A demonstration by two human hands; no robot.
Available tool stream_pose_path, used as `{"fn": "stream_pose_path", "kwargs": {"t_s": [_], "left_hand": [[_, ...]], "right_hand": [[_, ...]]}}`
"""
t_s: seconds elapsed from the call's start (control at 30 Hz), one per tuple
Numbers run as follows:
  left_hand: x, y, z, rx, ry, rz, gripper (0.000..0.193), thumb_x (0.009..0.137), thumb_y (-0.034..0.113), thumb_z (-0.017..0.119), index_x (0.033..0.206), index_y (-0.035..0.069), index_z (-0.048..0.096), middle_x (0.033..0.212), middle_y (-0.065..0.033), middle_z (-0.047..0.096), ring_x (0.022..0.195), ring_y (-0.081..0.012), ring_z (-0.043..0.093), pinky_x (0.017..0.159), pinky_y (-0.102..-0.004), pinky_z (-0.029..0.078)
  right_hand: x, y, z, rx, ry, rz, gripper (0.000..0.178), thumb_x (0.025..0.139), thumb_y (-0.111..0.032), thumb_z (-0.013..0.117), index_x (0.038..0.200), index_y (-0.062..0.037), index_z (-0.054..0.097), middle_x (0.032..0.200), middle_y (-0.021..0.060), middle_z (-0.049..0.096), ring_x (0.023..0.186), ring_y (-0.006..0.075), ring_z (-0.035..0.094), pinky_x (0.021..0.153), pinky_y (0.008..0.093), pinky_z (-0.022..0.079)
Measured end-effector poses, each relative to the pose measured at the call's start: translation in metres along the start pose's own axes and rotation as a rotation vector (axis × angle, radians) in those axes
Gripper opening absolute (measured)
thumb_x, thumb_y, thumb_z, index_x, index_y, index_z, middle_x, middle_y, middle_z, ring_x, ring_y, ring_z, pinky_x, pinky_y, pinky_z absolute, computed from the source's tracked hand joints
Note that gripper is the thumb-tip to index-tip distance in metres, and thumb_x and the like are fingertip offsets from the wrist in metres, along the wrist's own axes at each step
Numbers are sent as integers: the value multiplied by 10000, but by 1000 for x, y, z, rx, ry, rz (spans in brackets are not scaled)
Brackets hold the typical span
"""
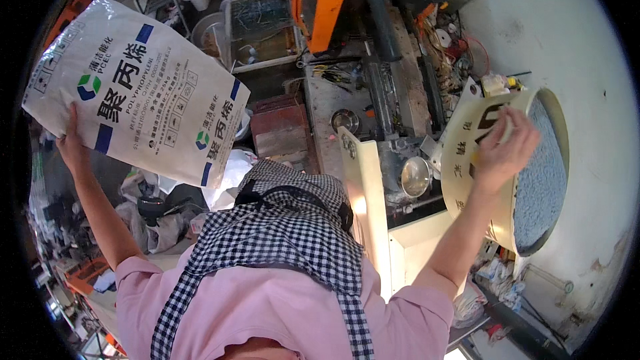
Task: The person lifts a large bag of plastic pellets and pours them into the hopper of an industrial machine, then moves to a nearby tank of water to manipulate submerged components.
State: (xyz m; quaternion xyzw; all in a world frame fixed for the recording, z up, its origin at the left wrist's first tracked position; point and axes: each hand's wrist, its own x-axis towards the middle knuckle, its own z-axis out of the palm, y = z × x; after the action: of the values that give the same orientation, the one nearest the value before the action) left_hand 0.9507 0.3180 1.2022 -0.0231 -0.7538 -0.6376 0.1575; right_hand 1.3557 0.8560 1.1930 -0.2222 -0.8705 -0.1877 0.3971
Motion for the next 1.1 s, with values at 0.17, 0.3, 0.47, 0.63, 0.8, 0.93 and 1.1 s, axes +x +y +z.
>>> {"fn": "stream_pose_path", "kwargs": {"t_s": [0.17,0.3,0.47,0.63,0.8,0.93,1.1], "left_hand": [[-10,4,7,48,40,14,445,796,82,691,1150,-115,507,1115,-158,575,929,-198,600,775,-290,509],[-24,13,17,98,80,32,428,799,73,684,1138,-125,513,1113,-160,575,922,-199,605,769,-290,515],[-35,25,19,103,94,62,411,798,55,678,1128,-133,521,1120,-166,571,944,-206,603,784,-304,525],[-41,26,19,160,207,52,405,790,38,681,1125,-131,527,1127,-164,570,951,-210,606,796,-312,530],[-39,22,16,125,212,64,403,784,45,695,1114,-122,536,1123,-148,576,940,-198,605,790,-299,528],[-32,16,8,115,225,34,407,785,54,697,1121,-109,535,1109,-134,586,950,-185,597,797,-287,519],[-26,14,6,132,210,70,426,777,64,708,1127,-108,536,1115,-137,582,956,-185,593,806,-284,509]], "right_hand": [[-49,-64,95,415,72,60,170,788,26,584,941,-48,582,911,97,613,841,267,577,757,357,454],[-109,-123,190,684,-513,65,485,733,-65,656,1195,-76,509,1014,134,604,912,324,556,768,407,440],[-167,-144,243,868,-1281,23,685,802,-122,625,1394,-92,281,1344,177,388,1175,341,442,949,399,390],[-168,-110,269,758,-1437,123,623,818,-158,624,1364,-75,336,1241,188,475,1129,364,470,944,387,397],[-193,-78,285,602,-1469,52,491,833,-280,593,1250,-56,458,1125,184,511,1055,360,517,871,424,437],[-206,-74,283,566,-1502,65,482,827,-292,600,1229,-53,487,1115,199,530,1059,358,519,880,420,434],[-224,-74,287,555,-1552,125,500,811,-289,626,1232,-50,502,1168,205,525,1085,360,508,902,412,426]]}}
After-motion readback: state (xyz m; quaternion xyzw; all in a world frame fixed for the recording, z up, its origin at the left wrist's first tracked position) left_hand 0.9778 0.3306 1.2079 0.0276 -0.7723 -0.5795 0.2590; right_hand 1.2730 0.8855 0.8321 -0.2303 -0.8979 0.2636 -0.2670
